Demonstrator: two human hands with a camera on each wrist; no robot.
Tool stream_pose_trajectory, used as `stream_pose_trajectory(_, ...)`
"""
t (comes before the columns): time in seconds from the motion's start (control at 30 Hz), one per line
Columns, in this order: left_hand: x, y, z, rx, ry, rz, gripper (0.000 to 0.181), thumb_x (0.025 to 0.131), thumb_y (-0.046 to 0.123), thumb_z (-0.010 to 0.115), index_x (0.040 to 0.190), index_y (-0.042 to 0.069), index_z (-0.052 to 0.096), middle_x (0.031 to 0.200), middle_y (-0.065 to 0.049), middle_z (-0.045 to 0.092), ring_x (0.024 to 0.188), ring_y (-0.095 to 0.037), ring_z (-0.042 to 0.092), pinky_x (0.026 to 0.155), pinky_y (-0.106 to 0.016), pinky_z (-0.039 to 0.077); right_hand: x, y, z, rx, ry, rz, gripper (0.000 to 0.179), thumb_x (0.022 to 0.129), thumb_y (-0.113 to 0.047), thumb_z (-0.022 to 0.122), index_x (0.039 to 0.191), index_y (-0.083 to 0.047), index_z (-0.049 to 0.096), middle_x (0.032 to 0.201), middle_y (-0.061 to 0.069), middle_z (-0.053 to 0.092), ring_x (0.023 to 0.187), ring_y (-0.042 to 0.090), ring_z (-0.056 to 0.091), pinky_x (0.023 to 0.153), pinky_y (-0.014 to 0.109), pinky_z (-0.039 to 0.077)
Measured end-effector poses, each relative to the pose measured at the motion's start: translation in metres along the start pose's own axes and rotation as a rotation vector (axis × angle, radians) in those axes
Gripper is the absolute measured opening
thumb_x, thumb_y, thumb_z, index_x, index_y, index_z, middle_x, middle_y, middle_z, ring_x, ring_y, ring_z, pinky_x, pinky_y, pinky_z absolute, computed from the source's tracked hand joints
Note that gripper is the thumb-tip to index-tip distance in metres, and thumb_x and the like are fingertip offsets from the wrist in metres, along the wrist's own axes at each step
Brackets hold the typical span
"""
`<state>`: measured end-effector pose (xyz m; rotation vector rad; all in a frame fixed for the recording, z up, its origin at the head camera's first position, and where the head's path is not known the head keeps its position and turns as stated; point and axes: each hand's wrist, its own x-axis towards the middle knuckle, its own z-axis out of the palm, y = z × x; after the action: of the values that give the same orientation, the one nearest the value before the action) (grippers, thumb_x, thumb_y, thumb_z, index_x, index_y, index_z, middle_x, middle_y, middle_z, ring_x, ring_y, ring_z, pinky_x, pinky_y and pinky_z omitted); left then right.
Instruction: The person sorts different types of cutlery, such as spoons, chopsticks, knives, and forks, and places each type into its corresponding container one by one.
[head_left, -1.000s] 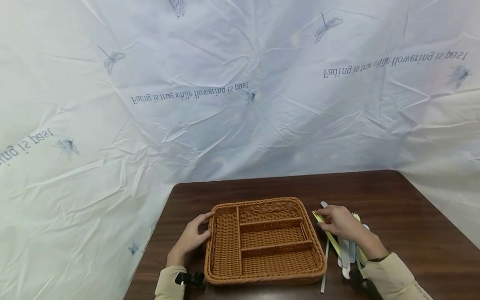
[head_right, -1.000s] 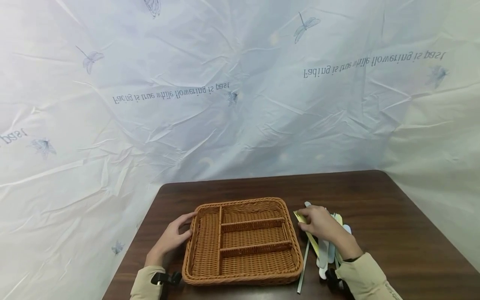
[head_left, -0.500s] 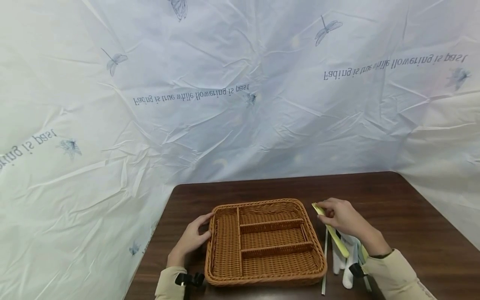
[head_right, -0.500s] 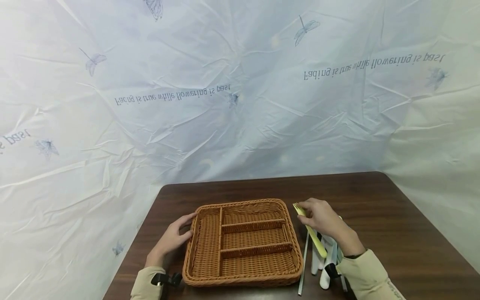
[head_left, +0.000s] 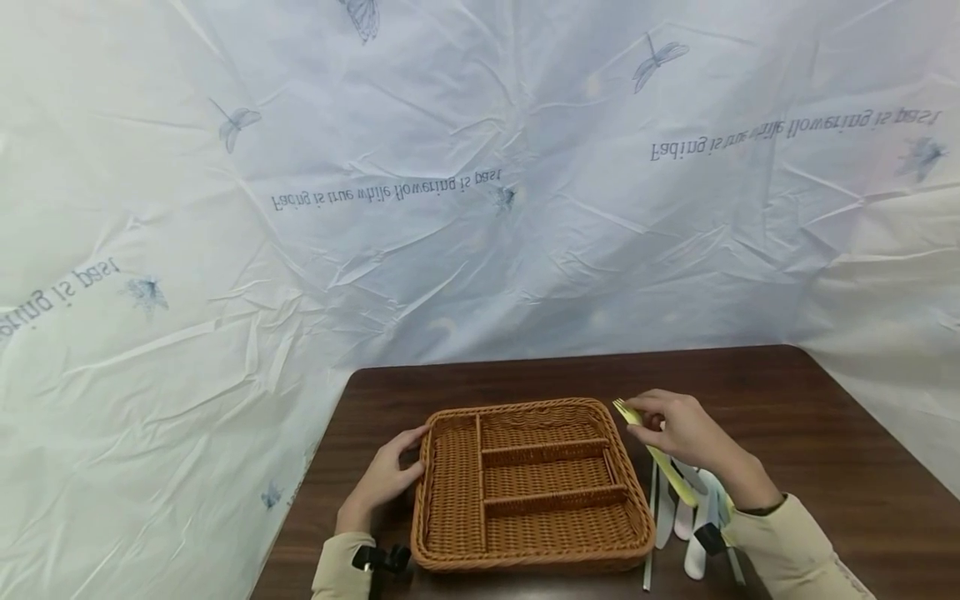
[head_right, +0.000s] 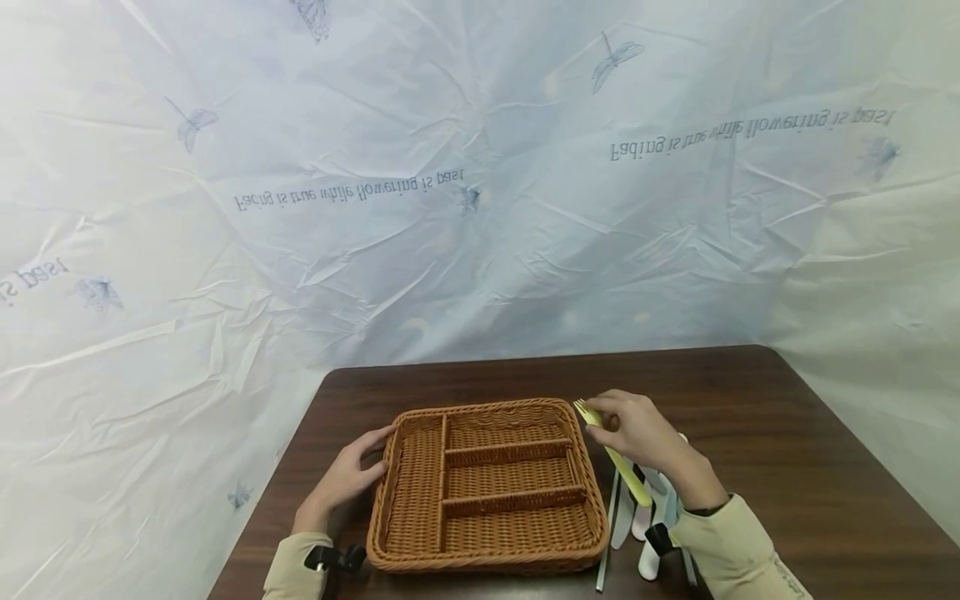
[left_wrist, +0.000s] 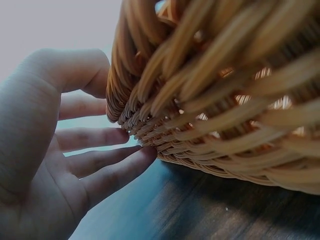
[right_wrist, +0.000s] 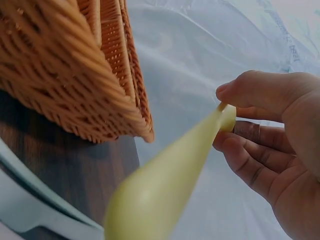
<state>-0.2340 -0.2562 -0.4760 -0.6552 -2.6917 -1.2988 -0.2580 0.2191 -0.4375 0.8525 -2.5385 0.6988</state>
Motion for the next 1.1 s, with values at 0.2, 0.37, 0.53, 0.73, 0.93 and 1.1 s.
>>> stream_pose_trajectory(0.2, 0.0, -0.001, 0.001, -0.012, 0.007, -0.007, 0.057, 0.09, -0.002, 0.06, 0.144, -0.004, 0.044, 0.136, -0.026, 0.052, 0.118, -0.041, 0.056, 0.096, -0.061, 0.043, 0.005, -0.007, 0.0, 0.035, 0.01, -0.04, 0.028, 0.081, -0.011, 0.077, 0.109, -0.008, 0.072, 0.096, -0.002, 0.065, 0.067, -0.005, 0.049, 0.05, 0.018, 0.041)
stream_pose_trajectory(0.37, 0.0, -0.001, 0.001, -0.012, 0.0, -0.019, 0.057, 0.09, 0.0, 0.061, 0.144, -0.003, 0.043, 0.138, -0.025, 0.05, 0.121, -0.041, 0.055, 0.097, -0.061, 0.042, 0.009, -0.012, 0.002, 0.04, 0.018, -0.07, 0.028, 0.08, -0.01, 0.078, 0.108, -0.008, 0.072, 0.097, 0.001, 0.066, 0.069, 0.0, 0.053, 0.053, 0.019, 0.043)
stream_pose_trajectory(0.53, -0.001, 0.0, 0.0, -0.019, -0.013, -0.029, 0.057, 0.091, 0.0, 0.06, 0.145, -0.003, 0.042, 0.139, -0.025, 0.049, 0.121, -0.041, 0.055, 0.098, -0.061, 0.042, 0.013, -0.018, 0.005, 0.058, 0.004, -0.092, 0.029, 0.08, -0.01, 0.078, 0.109, -0.008, 0.072, 0.1, 0.002, 0.068, 0.072, 0.005, 0.058, 0.054, 0.019, 0.045)
stream_pose_trajectory(0.73, -0.001, -0.001, -0.001, -0.027, -0.028, -0.033, 0.057, 0.092, 0.001, 0.06, 0.146, -0.003, 0.041, 0.14, -0.026, 0.048, 0.121, -0.041, 0.055, 0.098, -0.061, 0.042, 0.016, -0.025, 0.009, 0.097, -0.029, -0.095, 0.029, 0.083, -0.013, 0.076, 0.112, -0.009, 0.072, 0.103, 0.002, 0.068, 0.072, 0.005, 0.058, 0.054, 0.019, 0.045)
stream_pose_trajectory(0.93, -0.001, -0.004, 0.0, -0.026, -0.032, -0.033, 0.057, 0.092, 0.002, 0.06, 0.146, -0.002, 0.041, 0.139, -0.025, 0.049, 0.121, -0.04, 0.055, 0.098, -0.06, 0.043, 0.017, -0.032, 0.013, 0.132, -0.046, -0.106, 0.03, 0.084, -0.013, 0.076, 0.114, -0.01, 0.072, 0.107, 0.004, 0.068, 0.073, -0.001, 0.055, 0.053, 0.018, 0.045)
stream_pose_trajectory(1.1, -0.001, -0.002, 0.0, -0.023, -0.024, -0.029, 0.057, 0.092, 0.002, 0.06, 0.145, -0.002, 0.042, 0.139, -0.024, 0.049, 0.121, -0.039, 0.055, 0.098, -0.06, 0.043, 0.02, -0.039, 0.014, 0.119, -0.068, -0.129, 0.031, 0.085, -0.016, 0.075, 0.115, -0.01, 0.071, 0.109, 0.007, 0.068, 0.07, -0.004, 0.054, 0.052, 0.017, 0.045)
